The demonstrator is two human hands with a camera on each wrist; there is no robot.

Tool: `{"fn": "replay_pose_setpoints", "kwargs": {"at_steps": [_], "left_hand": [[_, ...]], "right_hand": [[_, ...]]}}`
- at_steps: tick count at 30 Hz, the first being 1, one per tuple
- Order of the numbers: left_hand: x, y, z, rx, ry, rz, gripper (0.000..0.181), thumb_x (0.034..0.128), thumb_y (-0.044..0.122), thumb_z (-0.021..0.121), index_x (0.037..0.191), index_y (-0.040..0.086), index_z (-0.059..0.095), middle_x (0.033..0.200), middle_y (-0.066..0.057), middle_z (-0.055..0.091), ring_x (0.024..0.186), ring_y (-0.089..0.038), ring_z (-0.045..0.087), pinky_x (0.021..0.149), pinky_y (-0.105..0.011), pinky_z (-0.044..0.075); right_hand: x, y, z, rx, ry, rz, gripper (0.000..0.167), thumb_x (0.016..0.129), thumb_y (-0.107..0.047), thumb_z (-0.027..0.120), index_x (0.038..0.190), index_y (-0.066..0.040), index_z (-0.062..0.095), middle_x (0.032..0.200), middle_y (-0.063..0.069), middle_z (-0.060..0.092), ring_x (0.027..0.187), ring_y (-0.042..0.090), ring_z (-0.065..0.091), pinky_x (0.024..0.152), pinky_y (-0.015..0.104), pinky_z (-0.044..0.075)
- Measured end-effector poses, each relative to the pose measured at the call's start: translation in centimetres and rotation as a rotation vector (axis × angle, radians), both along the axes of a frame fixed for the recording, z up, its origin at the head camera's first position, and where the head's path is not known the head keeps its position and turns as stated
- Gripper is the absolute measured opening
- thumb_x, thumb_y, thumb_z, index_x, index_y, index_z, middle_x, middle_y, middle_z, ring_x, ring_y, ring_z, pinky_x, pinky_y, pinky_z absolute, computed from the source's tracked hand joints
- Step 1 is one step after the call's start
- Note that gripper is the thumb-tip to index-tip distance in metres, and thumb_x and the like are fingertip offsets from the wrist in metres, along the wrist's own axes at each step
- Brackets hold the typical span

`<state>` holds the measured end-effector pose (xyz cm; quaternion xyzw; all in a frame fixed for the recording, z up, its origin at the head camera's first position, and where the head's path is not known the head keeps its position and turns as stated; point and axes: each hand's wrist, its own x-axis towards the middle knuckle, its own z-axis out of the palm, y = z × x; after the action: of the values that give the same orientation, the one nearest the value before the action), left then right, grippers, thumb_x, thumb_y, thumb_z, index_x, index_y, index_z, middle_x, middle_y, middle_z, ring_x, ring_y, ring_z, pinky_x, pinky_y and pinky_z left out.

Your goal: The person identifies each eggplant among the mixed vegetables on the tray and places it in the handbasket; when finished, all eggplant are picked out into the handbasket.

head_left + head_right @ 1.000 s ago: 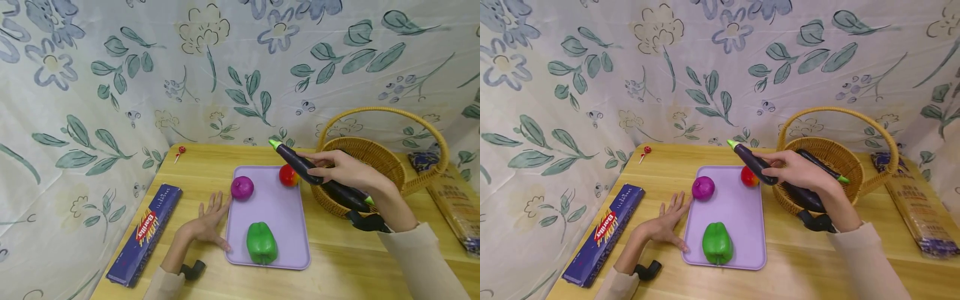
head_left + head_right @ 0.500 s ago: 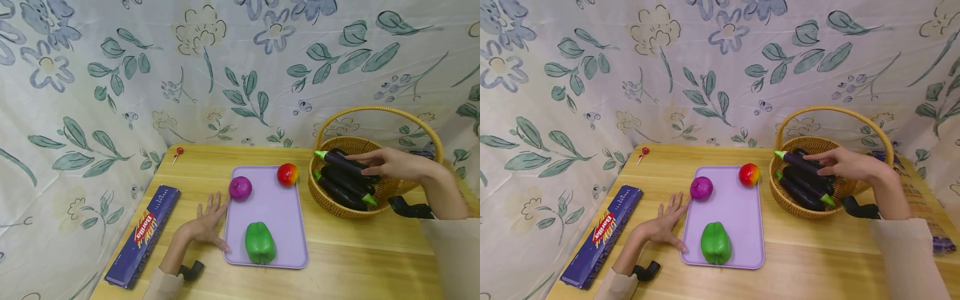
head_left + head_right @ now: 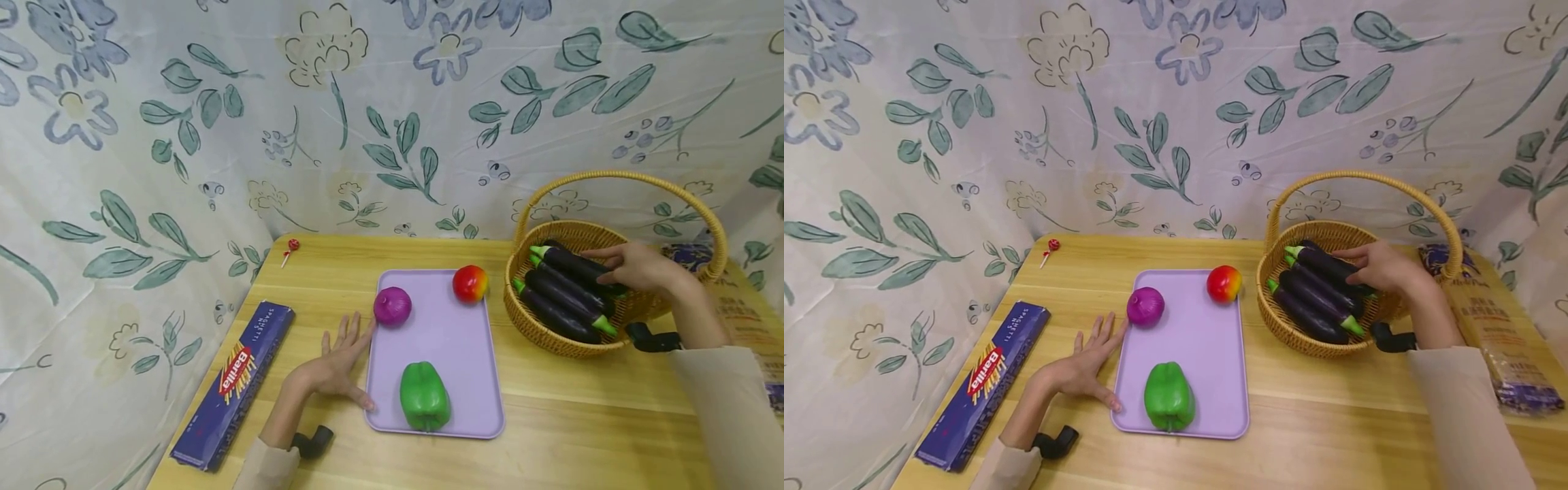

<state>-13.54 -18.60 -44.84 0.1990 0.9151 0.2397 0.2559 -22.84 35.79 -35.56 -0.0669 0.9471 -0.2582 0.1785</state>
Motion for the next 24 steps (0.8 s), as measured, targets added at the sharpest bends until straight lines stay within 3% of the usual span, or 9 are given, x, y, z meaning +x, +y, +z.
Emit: {"fn": "replay_pose_setpoints", "kwargs": {"at_steps": [4,8,17,24], "left_hand": [[-0.01,0.02,0.08,0.008,-0.004,-0.002,0.147,0.0653,0.049,0.095,0.167,0.019,-0.007,0.169,-0.024,-0.023,0.156,-0.043,-0.026,0.121,-0.073,-0.015],[-0.03,0.07,0.13,0.008,-0.004,-0.003,0.146,0.0657,0.048,0.095,0.167,0.019,-0.007,0.169,-0.024,-0.023,0.156,-0.043,-0.026,0.121,-0.073,-0.015],[-0.07,0.07,0.16,0.007,-0.007,-0.003,0.147,0.0657,0.048,0.095,0.167,0.02,-0.007,0.169,-0.023,-0.023,0.156,-0.042,-0.026,0.121,-0.073,-0.016],[0.06,-0.08,0.19,0.007,-0.001,0.002,0.147,0.0653,0.048,0.095,0.167,0.018,-0.006,0.169,-0.024,-0.022,0.157,-0.043,-0.025,0.121,-0.073,-0.015]], "right_hand": [[-0.08,0.11,-0.35,0.04,0.009,-0.015,0.064,0.093,-0.009,0.069,0.151,0.005,0.044,0.126,0.051,0.054,0.049,0.007,0.025,0.047,0.025,0.033],[0.04,0.4,-0.36,0.018,-0.011,-0.04,0.065,0.092,-0.005,0.068,0.151,0.005,0.043,0.132,0.053,0.047,0.049,0.008,0.025,0.047,0.026,0.034],[0.07,0.67,-0.44,0.006,-0.01,-0.037,0.063,0.091,-0.003,0.069,0.15,0.004,0.046,0.125,0.05,0.055,0.049,0.008,0.024,0.047,0.025,0.032],[-0.07,0.45,-0.62,-0.004,-0.008,-0.043,0.057,0.097,-0.008,0.064,0.149,0.005,0.047,0.132,0.05,0.053,0.049,0.007,0.024,0.047,0.025,0.032]]}}
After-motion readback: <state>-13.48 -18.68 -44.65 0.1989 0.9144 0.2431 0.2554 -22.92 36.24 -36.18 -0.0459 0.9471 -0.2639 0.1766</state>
